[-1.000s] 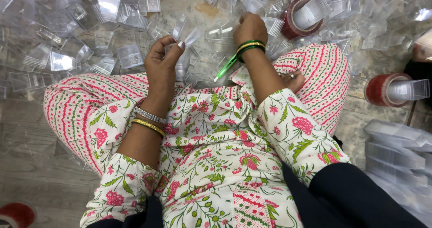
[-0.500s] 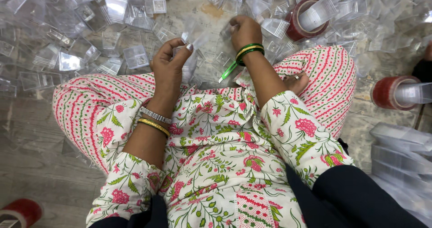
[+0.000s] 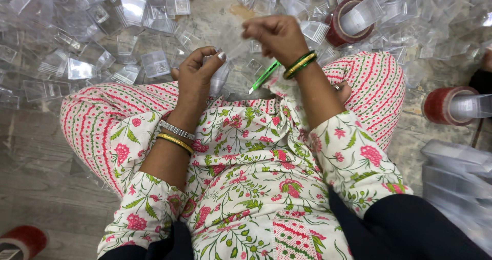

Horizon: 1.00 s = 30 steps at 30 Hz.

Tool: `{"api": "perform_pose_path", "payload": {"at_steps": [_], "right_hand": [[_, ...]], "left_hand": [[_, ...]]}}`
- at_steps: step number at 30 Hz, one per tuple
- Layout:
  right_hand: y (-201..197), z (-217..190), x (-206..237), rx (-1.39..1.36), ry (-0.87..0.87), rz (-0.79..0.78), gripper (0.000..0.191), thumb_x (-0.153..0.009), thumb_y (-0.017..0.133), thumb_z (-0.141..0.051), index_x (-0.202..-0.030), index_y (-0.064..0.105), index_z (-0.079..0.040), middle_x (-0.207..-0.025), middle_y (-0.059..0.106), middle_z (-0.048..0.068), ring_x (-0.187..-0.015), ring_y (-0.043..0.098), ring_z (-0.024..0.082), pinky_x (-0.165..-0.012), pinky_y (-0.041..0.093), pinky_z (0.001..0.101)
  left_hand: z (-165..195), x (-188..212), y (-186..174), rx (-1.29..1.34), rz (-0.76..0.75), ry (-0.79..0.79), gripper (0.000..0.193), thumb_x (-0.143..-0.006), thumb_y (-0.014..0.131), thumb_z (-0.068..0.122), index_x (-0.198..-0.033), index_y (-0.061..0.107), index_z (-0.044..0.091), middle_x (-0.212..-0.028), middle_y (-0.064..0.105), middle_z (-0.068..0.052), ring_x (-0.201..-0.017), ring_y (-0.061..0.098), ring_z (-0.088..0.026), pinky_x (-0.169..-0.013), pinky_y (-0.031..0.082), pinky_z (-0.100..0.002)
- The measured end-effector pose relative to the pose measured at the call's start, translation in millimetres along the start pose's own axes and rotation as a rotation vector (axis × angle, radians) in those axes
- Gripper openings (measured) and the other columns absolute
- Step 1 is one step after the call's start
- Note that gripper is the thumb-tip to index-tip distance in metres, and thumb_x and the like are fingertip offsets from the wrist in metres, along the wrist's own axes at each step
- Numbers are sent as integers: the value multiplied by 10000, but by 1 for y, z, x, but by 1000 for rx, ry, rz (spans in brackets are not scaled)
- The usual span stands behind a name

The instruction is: The person sits cross-legged on the floor among piles of clear plastic box components and assembles small transparent plastic boxes, fitting and pressing the plastic pieces together by hand and setting completed boxes aside. Rolls of tape and a green marker lie nearby on the floor.

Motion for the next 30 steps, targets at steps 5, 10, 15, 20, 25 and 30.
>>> {"api": "perform_pose_path", "payload": {"at_steps": [5,10,15,20,25,30], "right_hand": [[-8,-17,5,-14,-180,91,155,-923,770,-83,-1071,785,-42,-884,794,42,-620,646,36,-503,483,203],[-15,-15,3,728,-371,193,155,-874,787,-64,-1013,829,-119,-939,792,81,-801,742,205,-713,593,335],[-2,15,-3,1038,-181,128,294,-836,719,-42,-1074,832,-172,-914,749,156,-809,725,318,-749,573,408],[-18,-10,2,800,-343,317,86,-878,796,-144,-950,792,-96,-841,747,122,-724,734,271,-685,575,386],[-26,-28,13,827,-509,446,132,-861,685,5,-926,761,-80,-837,738,95,-748,728,269,-688,568,359],[-9,-8,2,304,-267,119,134,-953,713,-31,-1065,786,-40,-990,795,61,-814,714,114,-721,573,239]], "left_hand": [[6,2,11,65,-77,-20,363,-954,732,274,-1247,689,66,-1052,728,-15,-911,653,-67,-778,533,-209],[2,8,-3,118,97,-260,542,-991,486,523,-1207,676,63,-899,672,-77,-617,682,-203,-523,591,-332],[-1,7,5,187,-12,-265,656,-1019,401,602,-1269,617,34,-941,680,-166,-675,701,-230,-580,620,-369],[-12,4,4,268,-16,-305,713,-1007,381,610,-1330,601,14,-997,708,-167,-776,722,-234,-645,664,-391],[-16,4,12,354,-112,-332,734,-1002,385,604,-1394,559,9,-980,690,-200,-763,703,-281,-667,623,-421],[-16,6,16,385,-148,-357,663,-996,416,520,-1419,542,25,-1027,665,-193,-796,697,-305,-709,616,-444]]}}
Point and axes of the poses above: each hand's wrist, its own x-axis away from the middle knuckle, its own y-axis out of the palm, z = x × y, the point moved 8 cm from there along -x, towards the middle knuckle
